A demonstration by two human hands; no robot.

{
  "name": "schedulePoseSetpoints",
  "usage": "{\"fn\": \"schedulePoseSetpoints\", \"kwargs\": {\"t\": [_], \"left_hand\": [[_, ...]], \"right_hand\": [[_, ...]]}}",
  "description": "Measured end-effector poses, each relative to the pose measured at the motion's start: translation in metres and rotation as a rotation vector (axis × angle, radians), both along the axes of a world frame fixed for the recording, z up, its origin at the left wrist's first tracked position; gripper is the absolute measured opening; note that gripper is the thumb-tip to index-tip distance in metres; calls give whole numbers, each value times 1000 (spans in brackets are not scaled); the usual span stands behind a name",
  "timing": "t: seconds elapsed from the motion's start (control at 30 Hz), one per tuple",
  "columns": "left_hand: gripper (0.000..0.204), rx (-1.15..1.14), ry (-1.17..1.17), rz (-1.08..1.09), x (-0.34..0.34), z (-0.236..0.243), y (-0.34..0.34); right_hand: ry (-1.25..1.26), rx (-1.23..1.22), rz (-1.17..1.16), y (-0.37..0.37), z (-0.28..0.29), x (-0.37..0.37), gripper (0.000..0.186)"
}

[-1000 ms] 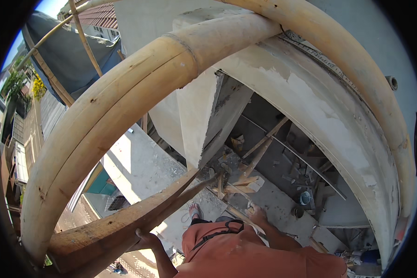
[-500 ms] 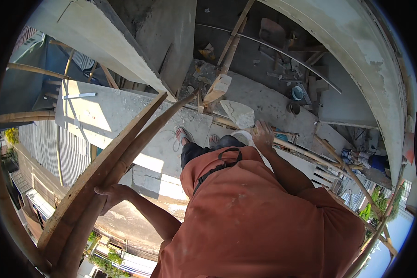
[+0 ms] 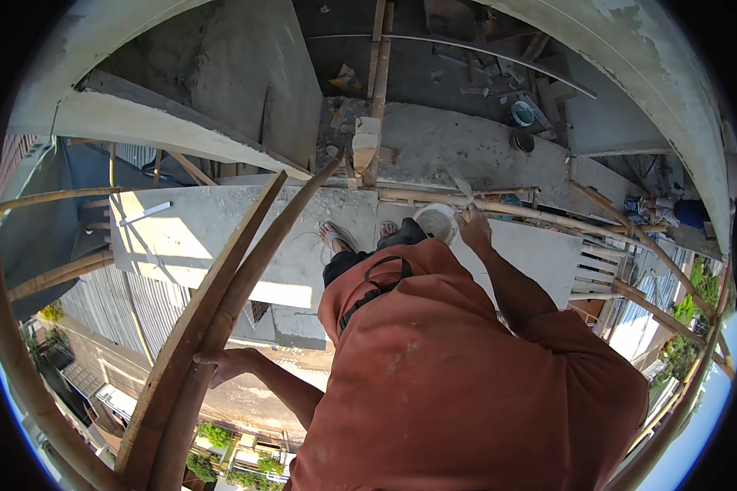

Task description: Applying and smoothing plaster or mortar onto a structural corner using a trowel.

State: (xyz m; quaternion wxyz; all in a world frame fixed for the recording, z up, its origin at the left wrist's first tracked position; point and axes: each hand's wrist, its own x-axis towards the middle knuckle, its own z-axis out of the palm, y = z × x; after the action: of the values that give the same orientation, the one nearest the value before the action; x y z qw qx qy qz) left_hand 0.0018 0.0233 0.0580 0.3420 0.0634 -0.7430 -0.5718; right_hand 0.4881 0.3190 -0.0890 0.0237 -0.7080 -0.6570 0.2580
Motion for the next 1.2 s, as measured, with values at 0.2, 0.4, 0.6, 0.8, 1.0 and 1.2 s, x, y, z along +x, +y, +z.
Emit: {"fn": "schedulePoseSetpoints", "kwargs": {"t": [0.2, 0.4, 0.6, 0.8, 1.0, 1.2], "left_hand": [[95, -291, -492, 56, 34, -54, 25], [69, -15, -1369, -703, 74, -123, 66], [48, -503, -1257, -1529, 21, -129, 173], [50, -556, -1340, -1509, -20, -144, 235], [50, -942, -1327, -1550, -57, -201, 249], [60, -1179, -1299, -1625, -30, -240, 291]], "right_hand": [[63, -27, -249, -42, -14, 53, 45], [17, -47, -408, -111, -26, 81, 35], [164, -131, -714, -157, -50, 54, 29], [227, 28, -903, -239, -94, -14, 31], [259, -212, -1042, -277, -46, -100, 22], [417, -452, -1376, -328, -52, -112, 45]]}}
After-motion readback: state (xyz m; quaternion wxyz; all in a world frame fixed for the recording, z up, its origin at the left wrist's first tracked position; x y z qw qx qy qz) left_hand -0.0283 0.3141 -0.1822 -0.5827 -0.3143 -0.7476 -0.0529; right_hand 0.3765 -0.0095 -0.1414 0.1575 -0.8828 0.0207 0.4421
